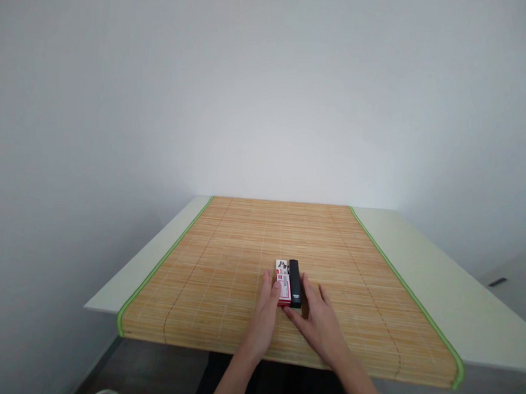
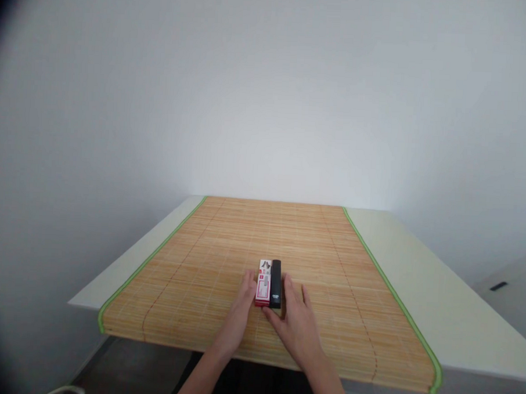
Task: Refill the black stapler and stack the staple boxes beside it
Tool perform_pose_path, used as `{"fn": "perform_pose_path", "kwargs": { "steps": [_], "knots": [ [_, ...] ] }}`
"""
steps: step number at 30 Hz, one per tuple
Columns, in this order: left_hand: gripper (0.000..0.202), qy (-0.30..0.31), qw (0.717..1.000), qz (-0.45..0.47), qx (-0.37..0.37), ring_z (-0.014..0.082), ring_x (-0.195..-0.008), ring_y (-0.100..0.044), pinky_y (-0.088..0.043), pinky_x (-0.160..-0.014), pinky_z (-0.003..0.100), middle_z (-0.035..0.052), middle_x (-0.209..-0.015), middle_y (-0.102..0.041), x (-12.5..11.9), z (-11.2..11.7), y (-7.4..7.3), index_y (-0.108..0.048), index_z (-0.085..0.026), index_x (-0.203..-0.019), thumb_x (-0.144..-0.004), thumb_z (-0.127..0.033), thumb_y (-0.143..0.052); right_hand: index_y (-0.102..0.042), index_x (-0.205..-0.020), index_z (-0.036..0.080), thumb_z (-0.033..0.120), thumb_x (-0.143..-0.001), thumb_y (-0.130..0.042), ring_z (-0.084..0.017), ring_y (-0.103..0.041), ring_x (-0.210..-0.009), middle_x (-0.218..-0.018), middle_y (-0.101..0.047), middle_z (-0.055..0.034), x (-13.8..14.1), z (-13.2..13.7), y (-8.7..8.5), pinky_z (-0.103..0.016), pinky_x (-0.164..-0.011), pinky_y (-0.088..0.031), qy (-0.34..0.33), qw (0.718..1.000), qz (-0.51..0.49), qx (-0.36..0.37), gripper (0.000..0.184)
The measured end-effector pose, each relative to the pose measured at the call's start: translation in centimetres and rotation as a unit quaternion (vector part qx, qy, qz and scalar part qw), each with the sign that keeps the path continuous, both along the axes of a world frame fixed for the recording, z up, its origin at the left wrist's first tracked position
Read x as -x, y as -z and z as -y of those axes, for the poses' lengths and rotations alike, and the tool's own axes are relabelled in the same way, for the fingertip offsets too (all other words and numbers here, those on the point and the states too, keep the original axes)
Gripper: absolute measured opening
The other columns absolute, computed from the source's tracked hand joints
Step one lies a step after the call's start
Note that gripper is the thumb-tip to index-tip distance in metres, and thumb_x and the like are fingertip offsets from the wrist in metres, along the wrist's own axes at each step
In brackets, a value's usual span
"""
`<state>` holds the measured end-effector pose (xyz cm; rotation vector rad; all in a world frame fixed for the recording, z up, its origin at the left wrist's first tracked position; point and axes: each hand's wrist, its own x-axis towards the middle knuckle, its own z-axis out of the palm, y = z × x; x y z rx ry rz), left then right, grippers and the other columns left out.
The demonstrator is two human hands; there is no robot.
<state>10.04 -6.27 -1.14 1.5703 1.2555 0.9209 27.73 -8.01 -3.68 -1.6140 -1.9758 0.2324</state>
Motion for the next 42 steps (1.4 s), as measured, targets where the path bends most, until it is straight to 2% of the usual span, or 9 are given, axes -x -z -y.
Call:
{"fn": "perform_pose_path", "kwargs": {
  "steps": [3,6,11,14,20,24,29,36,42],
  "knots": [
    [0.07,-0.04,0.997,0.056,0.047,0.0263,-0.156,-0.013,-0.019,-0.128,0.05,0.0042,-0.169,-0.015,-1.2,-0.9,0.0,-0.008,-0.023,-0.165,-0.106,-0.058,-0.02,-0.009,-0.164,0.021,0.048,-0.093,-0.063,-0.029,-0.043,-0.146,-0.158,-0.044,-0.0148,0.1,-0.2,0.2,-0.059,-0.126,-0.018,0.006,1.0,-0.026,0.011,0.093],
    [0.07,-0.033,0.995,0.076,0.058,0.0274,-0.155,-0.018,-0.021,-0.128,0.05,0.0021,-0.167,-0.021,-1.9,-1.5,0.3,-0.014,-0.026,-0.164,-0.104,-0.06,-0.025,-0.018,-0.162,0.023,0.045,-0.092,-0.065,-0.029,-0.048,-0.142,-0.154,-0.049,-0.0132,0.1,-0.4,0.0,-0.06,-0.126,-0.015,0.002,0.999,-0.039,0.024,0.087],
    [0.069,-0.031,0.988,0.127,0.08,0.0214,-0.156,-0.015,-0.02,-0.128,0.042,0.0025,-0.169,-0.012,-3.1,-1.7,1.5,-0.013,-0.021,-0.164,-0.105,-0.055,-0.026,-0.03,-0.159,0.028,0.041,-0.093,-0.064,-0.029,-0.053,-0.138,-0.153,-0.052,-0.0087,-0.7,-0.6,-0.6,-0.061,-0.126,-0.017,-0.013,0.998,-0.047,0.033,0.076],
    [0.068,-0.031,0.982,0.166,0.086,0.0196,-0.156,-0.015,-0.018,-0.129,0.041,0.0032,-0.169,-0.013,-4.6,-1.6,1.6,-0.015,-0.019,-0.163,-0.104,-0.05,-0.027,-0.033,-0.158,0.031,0.04,-0.092,-0.063,-0.03,-0.055,-0.137,-0.152,-0.053,-0.0064,-2.1,-0.5,-1.0,-0.061,-0.126,-0.019,-0.017,0.998,-0.044,0.046,0.072],
    [0.064,-0.03,0.959,0.26,0.106,0.0262,-0.154,-0.024,-0.023,-0.127,0.043,0.007,-0.164,-0.034,-9.9,-1.0,-0.7,-0.033,-0.018,-0.158,-0.099,-0.042,-0.041,-0.044,-0.153,0.032,0.045,-0.09,-0.062,-0.037,-0.048,-0.141,-0.146,-0.06,-0.0039,-7.7,0.5,-1.7,-0.063,-0.118,-0.033,0.025,0.995,-0.055,0.076,0.067],
    [0.066,0.003,0.937,0.32,0.139,0.0268,-0.152,-0.031,-0.027,-0.125,0.042,0.011,-0.159,-0.043,-14.0,-0.2,-2.2,-0.037,-0.016,-0.156,-0.095,-0.038,-0.047,-0.05,-0.15,0.026,0.054,-0.088,-0.059,-0.04,-0.047,-0.14,-0.142,-0.063,-0.0087,-12.1,1.5,-2.4,-0.06,-0.116,-0.037,0.055,0.991,-0.052,0.109,0.069],
    [0.069,0.039,0.926,0.342,0.158,0.0263,-0.148,-0.038,-0.031,-0.123,0.04,0.0117,-0.157,-0.045,-17.5,0.5,-3.6,-0.039,-0.016,-0.155,-0.09,-0.034,-0.052,-0.065,-0.134,0.025,0.06,-0.081,-0.063,-0.041,-0.061,-0.125,-0.124,-0.073,-0.0121,-16.1,2.2,-4.5,-0.051,-0.104,-0.05,0.088,0.989,-0.04,0.115,0.064],
    [0.059,0.087,0.931,0.309,0.172,0.027,-0.142,-0.046,-0.036,-0.12,0.035,0.0096,-0.145,-0.059,-18.2,0.4,-5.2,-0.053,-0.017,-0.146,-0.089,-0.031,-0.046,-0.069,-0.126,0.028,0.067,-0.077,-0.065,-0.041,-0.061,-0.125,-0.125,-0.073,-0.0103,-17.6,2.9,-5.2,-0.05,-0.105,-0.051,0.116,0.988,-0.029,0.097,0.063],
    [0.055,0.086,0.934,0.315,0.149,0.028,-0.139,-0.049,-0.033,-0.121,0.039,0.0126,-0.14,-0.063,-17.7,0.3,-4.9,-0.056,-0.012,-0.142,-0.091,-0.027,-0.042,-0.068,-0.129,0.025,0.067,-0.079,-0.063,-0.04,-0.061,-0.126,-0.126,-0.072,-0.0115,-17.1,3.0,-5.2,-0.048,-0.104,-0.051,0.112,0.988,-0.033,0.099,0.065]
  ]
}}
